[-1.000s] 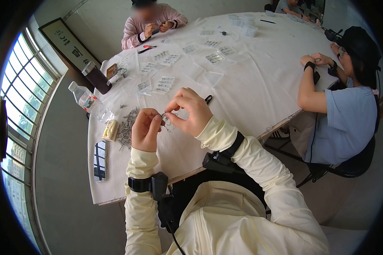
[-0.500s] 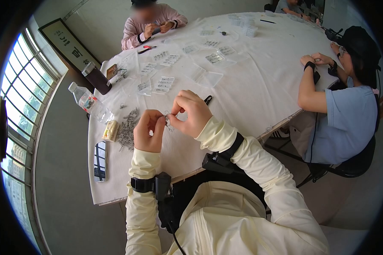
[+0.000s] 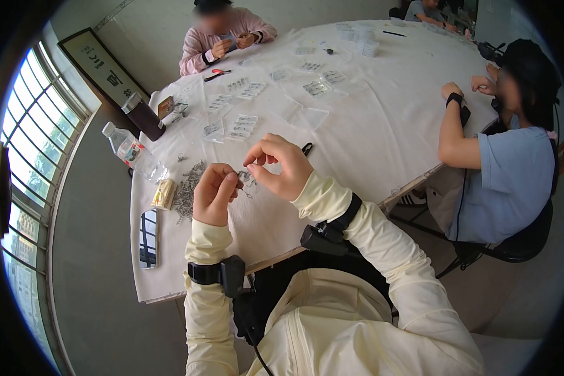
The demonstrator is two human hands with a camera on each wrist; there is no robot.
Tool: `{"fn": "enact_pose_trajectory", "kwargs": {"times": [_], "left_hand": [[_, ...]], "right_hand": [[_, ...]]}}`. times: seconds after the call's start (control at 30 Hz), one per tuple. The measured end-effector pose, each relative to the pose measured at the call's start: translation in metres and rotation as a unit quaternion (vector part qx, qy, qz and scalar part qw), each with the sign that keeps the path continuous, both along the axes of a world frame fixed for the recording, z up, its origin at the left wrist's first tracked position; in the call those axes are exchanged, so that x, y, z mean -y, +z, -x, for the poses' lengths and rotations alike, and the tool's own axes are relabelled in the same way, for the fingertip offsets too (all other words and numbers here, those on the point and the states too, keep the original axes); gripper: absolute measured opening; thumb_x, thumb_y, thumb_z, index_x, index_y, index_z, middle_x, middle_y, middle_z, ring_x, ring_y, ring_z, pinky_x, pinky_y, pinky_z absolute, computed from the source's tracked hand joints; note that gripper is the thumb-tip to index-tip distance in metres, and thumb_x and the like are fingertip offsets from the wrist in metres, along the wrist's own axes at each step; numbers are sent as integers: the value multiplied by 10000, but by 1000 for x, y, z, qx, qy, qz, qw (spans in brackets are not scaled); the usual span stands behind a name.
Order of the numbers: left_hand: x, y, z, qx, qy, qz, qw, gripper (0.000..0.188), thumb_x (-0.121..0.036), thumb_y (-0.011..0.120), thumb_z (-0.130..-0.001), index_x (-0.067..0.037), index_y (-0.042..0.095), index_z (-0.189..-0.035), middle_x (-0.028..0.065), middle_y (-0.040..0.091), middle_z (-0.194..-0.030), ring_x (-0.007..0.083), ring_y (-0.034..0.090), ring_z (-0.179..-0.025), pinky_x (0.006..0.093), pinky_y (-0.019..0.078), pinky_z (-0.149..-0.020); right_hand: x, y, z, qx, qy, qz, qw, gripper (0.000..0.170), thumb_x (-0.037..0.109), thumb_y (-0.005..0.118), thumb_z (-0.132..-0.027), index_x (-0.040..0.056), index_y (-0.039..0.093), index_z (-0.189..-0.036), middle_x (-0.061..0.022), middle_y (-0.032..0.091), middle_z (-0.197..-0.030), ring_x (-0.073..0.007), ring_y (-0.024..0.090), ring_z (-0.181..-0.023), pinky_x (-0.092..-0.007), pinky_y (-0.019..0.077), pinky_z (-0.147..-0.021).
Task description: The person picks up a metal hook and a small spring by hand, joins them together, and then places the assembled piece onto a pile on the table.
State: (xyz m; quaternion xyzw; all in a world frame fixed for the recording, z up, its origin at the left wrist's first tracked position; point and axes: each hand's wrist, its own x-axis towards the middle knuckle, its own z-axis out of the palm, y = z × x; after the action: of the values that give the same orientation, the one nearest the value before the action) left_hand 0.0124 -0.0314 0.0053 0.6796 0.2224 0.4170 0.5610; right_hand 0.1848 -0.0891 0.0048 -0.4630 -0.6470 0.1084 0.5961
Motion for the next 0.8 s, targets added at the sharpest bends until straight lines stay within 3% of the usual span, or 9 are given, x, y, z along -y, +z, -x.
{"fn": "enact_pose_trajectory", "kwargs": {"times": [0.37,0.8], "left_hand": [[-4,0,2,23,-42,54,997,65,-99,536,-938,-37,544,-955,14,584,-795,49,460,-665,191,358,-594],[-5,-2,3,19,-72,80,994,123,-117,536,-953,-17,559,-1021,27,592,-825,55,468,-682,190,363,-610]], "right_hand": [[-3,-1,1,13,24,23,999,62,101,691,-762,77,659,-810,-23,567,-780,-137,514,-726,-275,404,-671],[-2,-2,-2,-6,19,23,1000,45,91,647,-789,55,632,-813,-16,550,-778,-126,475,-733,-271,381,-687]]}}
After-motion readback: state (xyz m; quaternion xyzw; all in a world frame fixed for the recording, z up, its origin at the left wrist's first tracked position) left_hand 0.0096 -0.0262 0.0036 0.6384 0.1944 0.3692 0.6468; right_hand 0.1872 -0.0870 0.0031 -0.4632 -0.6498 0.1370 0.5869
